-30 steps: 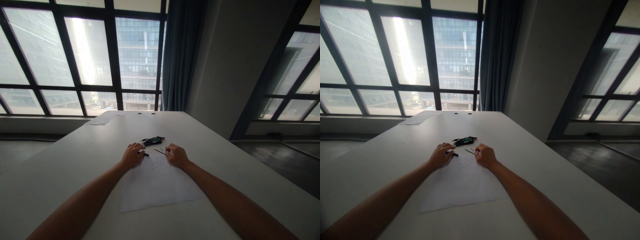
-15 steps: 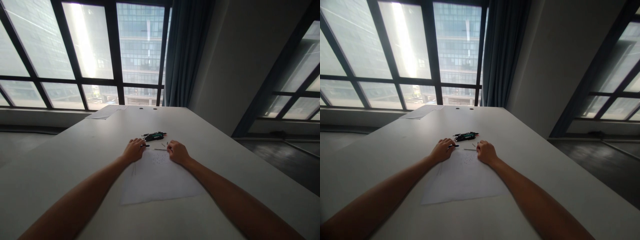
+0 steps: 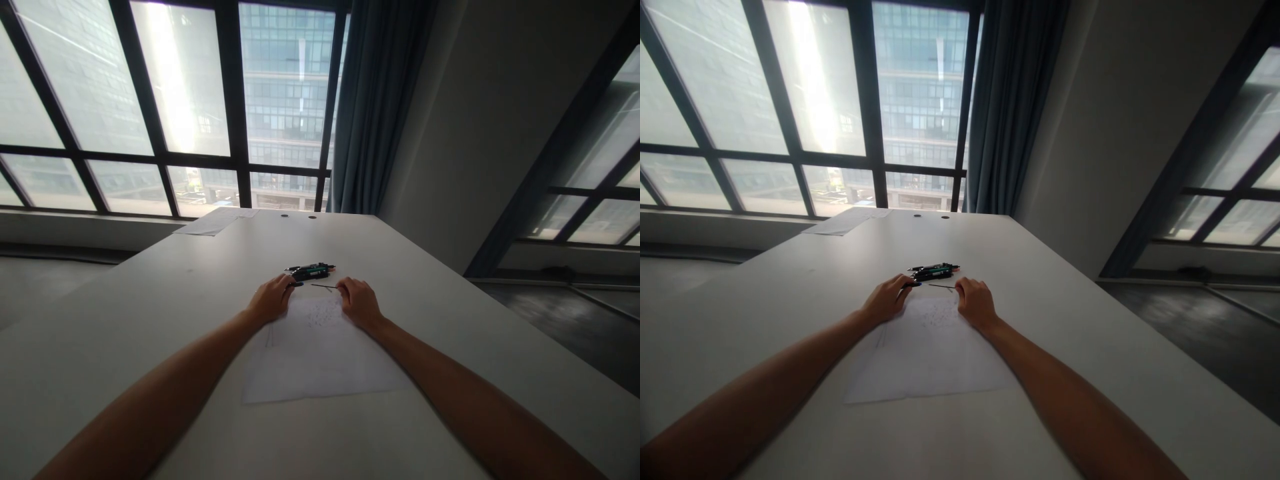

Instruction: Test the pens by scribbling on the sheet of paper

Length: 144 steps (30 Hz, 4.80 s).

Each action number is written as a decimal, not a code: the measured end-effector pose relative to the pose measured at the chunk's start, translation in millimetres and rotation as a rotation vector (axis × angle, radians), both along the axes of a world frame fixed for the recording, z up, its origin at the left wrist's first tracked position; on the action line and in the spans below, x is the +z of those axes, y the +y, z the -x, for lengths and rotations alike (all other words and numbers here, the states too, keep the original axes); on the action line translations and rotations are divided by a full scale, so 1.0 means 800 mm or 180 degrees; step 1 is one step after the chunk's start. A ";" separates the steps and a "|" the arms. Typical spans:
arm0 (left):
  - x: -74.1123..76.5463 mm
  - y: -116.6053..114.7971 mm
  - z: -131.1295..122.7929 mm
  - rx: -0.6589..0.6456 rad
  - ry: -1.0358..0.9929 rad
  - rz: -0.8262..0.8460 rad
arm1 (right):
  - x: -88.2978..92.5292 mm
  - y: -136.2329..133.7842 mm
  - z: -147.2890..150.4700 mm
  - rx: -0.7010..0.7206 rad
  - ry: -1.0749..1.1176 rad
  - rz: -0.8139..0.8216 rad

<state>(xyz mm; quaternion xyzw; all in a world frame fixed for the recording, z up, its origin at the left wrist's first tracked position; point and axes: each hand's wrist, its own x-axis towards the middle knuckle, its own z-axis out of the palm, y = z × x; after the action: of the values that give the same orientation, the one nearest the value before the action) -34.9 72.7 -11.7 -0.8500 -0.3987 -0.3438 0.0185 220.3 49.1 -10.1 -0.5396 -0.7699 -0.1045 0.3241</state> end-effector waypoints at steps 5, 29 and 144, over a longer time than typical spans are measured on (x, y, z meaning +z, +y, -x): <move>0.000 -0.001 0.000 -0.0026 0.0079 -0.0027 | 0.001 0.000 0.001 -0.0005 0.0012 0.0019; -0.005 0.003 0.001 -0.0452 -0.0030 -0.0233 | -0.001 -0.002 0.002 0.1108 -0.0024 -0.0361; 0.008 -0.009 -0.013 0.0075 0.1131 0.0400 | -0.004 -0.007 0.026 0.0693 0.0052 -0.0160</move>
<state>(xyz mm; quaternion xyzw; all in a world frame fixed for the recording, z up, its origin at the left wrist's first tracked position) -24.8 65.7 -5.6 -0.8921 -0.4198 -0.1624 0.0395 199.8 43.7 -13.3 -0.4454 -0.8185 -0.0836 0.3532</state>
